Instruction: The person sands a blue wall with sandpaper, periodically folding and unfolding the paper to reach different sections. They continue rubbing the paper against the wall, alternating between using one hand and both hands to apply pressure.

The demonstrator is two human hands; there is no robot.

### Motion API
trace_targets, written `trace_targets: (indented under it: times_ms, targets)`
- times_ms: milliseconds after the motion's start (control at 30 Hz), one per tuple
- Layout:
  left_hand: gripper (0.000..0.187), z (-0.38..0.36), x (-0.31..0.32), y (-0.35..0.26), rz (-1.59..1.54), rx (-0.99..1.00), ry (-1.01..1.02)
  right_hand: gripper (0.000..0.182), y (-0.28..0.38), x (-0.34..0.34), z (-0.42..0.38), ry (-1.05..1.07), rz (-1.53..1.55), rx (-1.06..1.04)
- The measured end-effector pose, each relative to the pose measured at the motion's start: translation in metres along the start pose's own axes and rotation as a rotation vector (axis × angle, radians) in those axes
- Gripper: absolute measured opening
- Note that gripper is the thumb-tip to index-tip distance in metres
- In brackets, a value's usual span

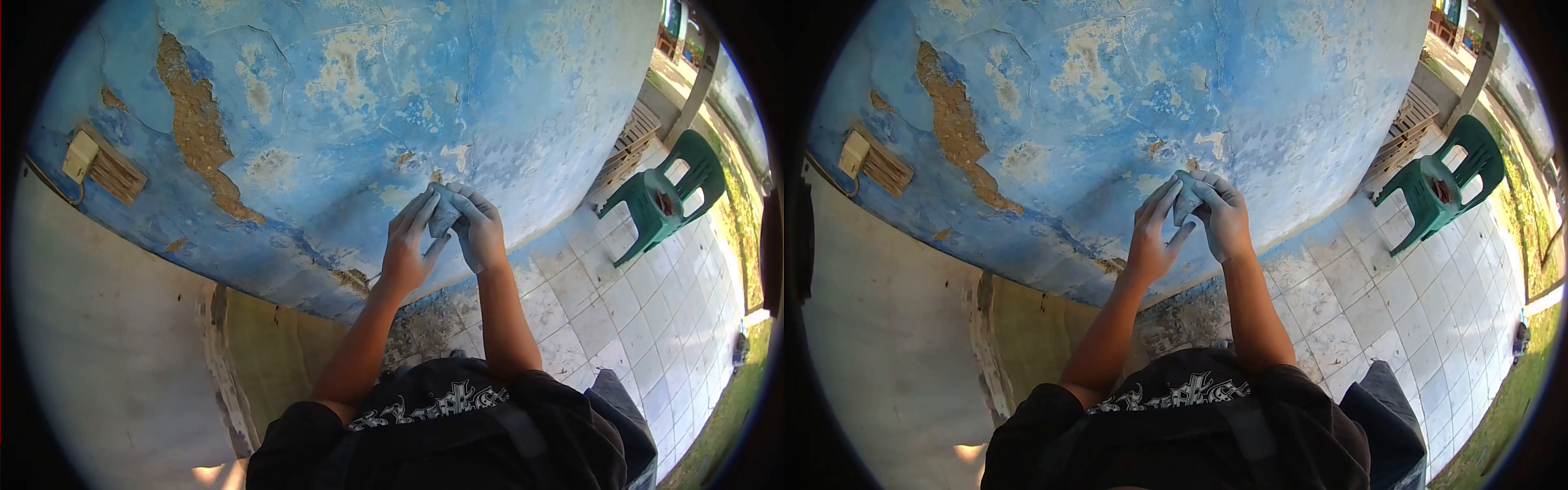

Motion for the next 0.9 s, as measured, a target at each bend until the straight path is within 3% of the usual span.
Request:
trace_targets:
  times_ms: [33, 100, 133, 200, 233, 300, 467, 533, 633, 767, 833, 867, 900]
  targets:
    - [0.054, -0.004, 0.001, 0.006, 0.003, 0.002, -0.002, 0.029, 0.001, 0.002, -0.001, 0.004, 0.000, -0.001]
    - [0.030, -0.024, 0.014, 0.049, -0.259, -0.351, 0.019, 0.026, 0.006, 0.010, -0.005, 0.021, -0.175, -0.032]
    - [0.022, -0.019, 0.002, 0.045, -0.210, -0.281, -0.113, 0.026, 0.005, 0.010, -0.005, 0.022, -0.175, -0.035]
    - [0.022, -0.019, 0.002, 0.049, -0.249, -0.336, -0.111, 0.026, 0.016, 0.010, -0.008, -0.062, -0.401, -0.214]
    - [0.022, -0.020, 0.003, 0.053, -0.286, -0.393, -0.108, 0.026, 0.016, 0.009, -0.008, -0.062, -0.401, -0.217]
    - [0.023, -0.016, 0.002, 0.052, -0.307, -0.435, -0.130, 0.029, 0.022, 0.014, -0.012, -0.112, -0.694, -0.319]
    - [0.024, -0.020, 0.012, 0.060, -0.359, -0.534, -0.129, 0.018, 0.015, -0.006, -0.002, -0.219, -0.626, -0.217]
    - [0.024, -0.026, 0.023, 0.066, -0.643, -0.591, -0.273, 0.019, 0.009, -0.001, 0.001, -0.128, -0.468, -0.172]
    - [0.029, -0.031, 0.027, 0.072, -0.827, -0.647, -0.327, 0.019, 0.005, 0.006, 0.003, -0.070, -0.433, -0.163]
    - [0.027, -0.035, 0.006, 0.084, -0.598, -0.622, -0.275, 0.013, 0.007, 0.025, 0.000, -0.086, -0.530, -0.240]
    - [0.026, -0.036, -0.018, 0.089, -0.466, -0.591, -0.312, 0.012, 0.014, 0.028, -0.008, -0.301, -0.668, -0.357]
    - [0.026, -0.035, -0.027, 0.094, -0.454, -0.584, -0.316, 0.012, 0.008, 0.037, -0.008, -0.289, -0.662, -0.361]
    - [0.025, -0.032, -0.044, 0.094, -0.381, -0.584, -0.341, 0.017, 0.011, 0.054, -0.018, -0.294, -0.730, -0.512]
Point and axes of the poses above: each hand's wrist, its own z-axis towards the middle knuckle, its own x-axis out of the palm, y = z × x, the point moved 10 cm from there along z, towards the middle knuckle, and after that the axes turned 13 degrees about x, right-handed, at the moved point
